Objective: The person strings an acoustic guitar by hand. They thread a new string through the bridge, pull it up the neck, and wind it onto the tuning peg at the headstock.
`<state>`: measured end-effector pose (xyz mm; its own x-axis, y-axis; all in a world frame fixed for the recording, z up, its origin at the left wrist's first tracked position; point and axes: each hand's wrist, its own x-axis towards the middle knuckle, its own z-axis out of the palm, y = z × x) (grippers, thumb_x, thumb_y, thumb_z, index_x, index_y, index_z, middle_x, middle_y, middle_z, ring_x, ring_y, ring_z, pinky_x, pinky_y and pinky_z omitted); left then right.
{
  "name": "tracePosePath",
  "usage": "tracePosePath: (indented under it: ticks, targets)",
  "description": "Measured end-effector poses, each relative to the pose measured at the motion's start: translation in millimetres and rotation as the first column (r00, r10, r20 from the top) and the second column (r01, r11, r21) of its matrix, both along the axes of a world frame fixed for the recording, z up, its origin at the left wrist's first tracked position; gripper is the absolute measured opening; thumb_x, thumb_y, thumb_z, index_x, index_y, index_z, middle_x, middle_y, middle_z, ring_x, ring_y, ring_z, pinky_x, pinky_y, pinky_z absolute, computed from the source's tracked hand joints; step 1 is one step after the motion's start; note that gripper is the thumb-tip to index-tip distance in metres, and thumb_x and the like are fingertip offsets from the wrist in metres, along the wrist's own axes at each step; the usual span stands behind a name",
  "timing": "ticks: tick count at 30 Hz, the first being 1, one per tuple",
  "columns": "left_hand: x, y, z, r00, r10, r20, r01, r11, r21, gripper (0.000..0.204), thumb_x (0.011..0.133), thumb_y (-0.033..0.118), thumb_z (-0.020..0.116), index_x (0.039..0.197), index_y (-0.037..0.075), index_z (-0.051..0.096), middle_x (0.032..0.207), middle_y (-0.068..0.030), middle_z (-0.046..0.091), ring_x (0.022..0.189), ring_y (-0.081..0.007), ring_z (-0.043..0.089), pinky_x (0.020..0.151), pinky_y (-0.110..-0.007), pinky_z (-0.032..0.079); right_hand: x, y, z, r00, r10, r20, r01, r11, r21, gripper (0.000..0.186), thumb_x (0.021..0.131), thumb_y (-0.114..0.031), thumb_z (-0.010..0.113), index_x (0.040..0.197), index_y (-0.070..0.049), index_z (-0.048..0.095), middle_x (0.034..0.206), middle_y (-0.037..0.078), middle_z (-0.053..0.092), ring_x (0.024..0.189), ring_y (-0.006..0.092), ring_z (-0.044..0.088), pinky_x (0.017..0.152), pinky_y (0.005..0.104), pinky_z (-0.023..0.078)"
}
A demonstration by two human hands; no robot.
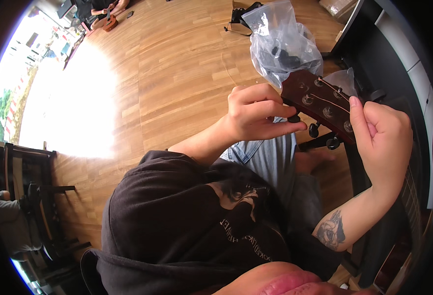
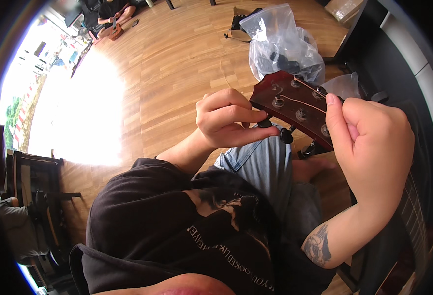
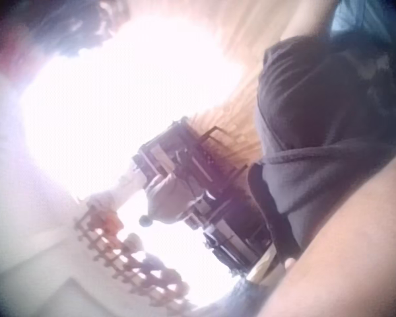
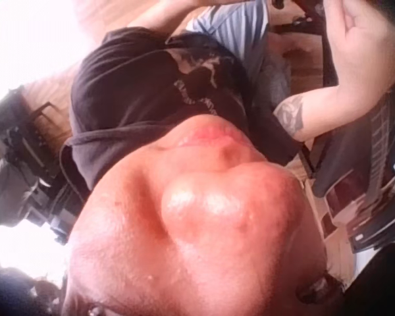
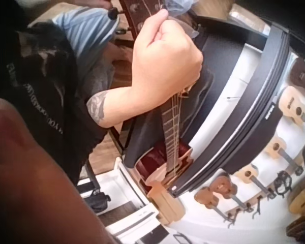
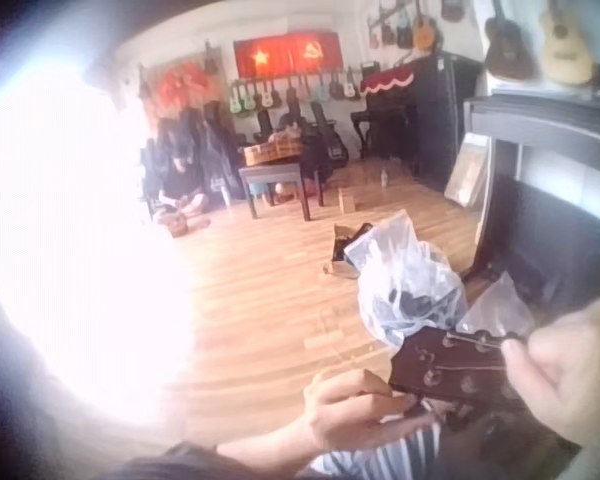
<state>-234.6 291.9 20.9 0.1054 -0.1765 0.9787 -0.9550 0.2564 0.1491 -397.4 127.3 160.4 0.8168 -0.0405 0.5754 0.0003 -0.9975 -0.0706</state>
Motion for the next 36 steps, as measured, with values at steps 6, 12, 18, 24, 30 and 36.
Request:
tracePosePath:
  ticks: [6,12,18,24,30,36]
  targets:
    - [-20,-6,7,0.985,0.138,-0.101,-0.135,0.99,0.028,0.026,0.073,0.0,0.083,0.06,0.009,0.061,0.056,0.0007,0.047,0.04,-0.0108,0.042,0.037,-0.028,0.029,2,-1,4,1.0,-0.022,-0.002,0.022,1.0,-0.018,0.045,0.095,-0.02,0.071,0.06,-0.002,0.048,0.053,0.015,0.043,0.043,0.0302,0.04,0.045,0.0406,0.028]
    - [-9,-3,-2,0.994,-0.039,-0.104,0.047,0.996,0.076,0.031,0.078,0.0,0.08,0.058,0.009,0.057,0.06,-0.0026,0.048,0.043,-0.0136,0.044,0.039,-0.03,0.03,3,-2,1,1.0,-0.01,0.01,0.01,1.0,-0.005,0.046,0.095,-0.02,0.071,0.06,-0.002,0.048,0.053,0.014,0.044,0.043,0.0306,0.041,0.046,0.0405,0.028]
    - [7,3,11,0.974,0.104,0.201,-0.086,0.992,-0.097,0.027,0.073,0.032,0.094,0.084,0.016,0.075,0.092,-0.0024,0.068,0.088,-0.0242,0.065,0.077,-0.038,0.053,2,-1,2,1.0,0.007,0.004,-0.007,1.0,-0.01,0.045,0.095,-0.018,0.071,0.06,-0.001,0.047,0.054,0.015,0.043,0.044,0.0302,0.038,0.046,0.0402,0.028]
    - [16,-2,1,0.987,-0.006,0.158,0.007,1.0,-0.007,0.033,0.074,0.036,0.091,0.082,0.014,0.068,0.106,-0.0037,0.074,0.107,-0.0314,0.067,0.085,-0.042,0.05,3,-1,5,1.0,0.014,-0.012,-0.013,1.0,0.013,0.044,0.095,-0.014,0.07,0.061,0.0,0.046,0.055,0.015,0.04,0.045,0.0292,0.036,0.046,0.0404,0.026]
    - [-5,-24,-5,0.998,-0.065,-0.027,0.061,0.99,-0.125,0.031,0.079,0.001,0.082,0.073,0.009,0.052,0.099,-0.0128,0.071,0.099,-0.0338,0.07,0.084,-0.042,0.051,3,0,5,1.0,-0.002,-0.023,0.002,1.0,-0.016,0.044,0.095,-0.016,0.07,0.061,0.0,0.047,0.055,0.015,0.041,0.045,0.0291,0.038,0.046,0.04,0.027]
    - [4,-18,-11,0.97,-0.239,0.054,0.243,0.965,-0.095,0.026,0.075,-0.002,0.083,0.084,0.007,0.06,0.099,-0.0097,0.065,0.107,-0.0404,0.07,0.083,-0.049,0.052,4,-3,3,1.0,0.016,0.016,-0.016,1.0,-0.016,0.044,0.094,-0.018,0.071,0.06,-0.002,0.048,0.055,0.017,0.043,0.046,0.0333,0.042,0.047,0.0423,0.029]
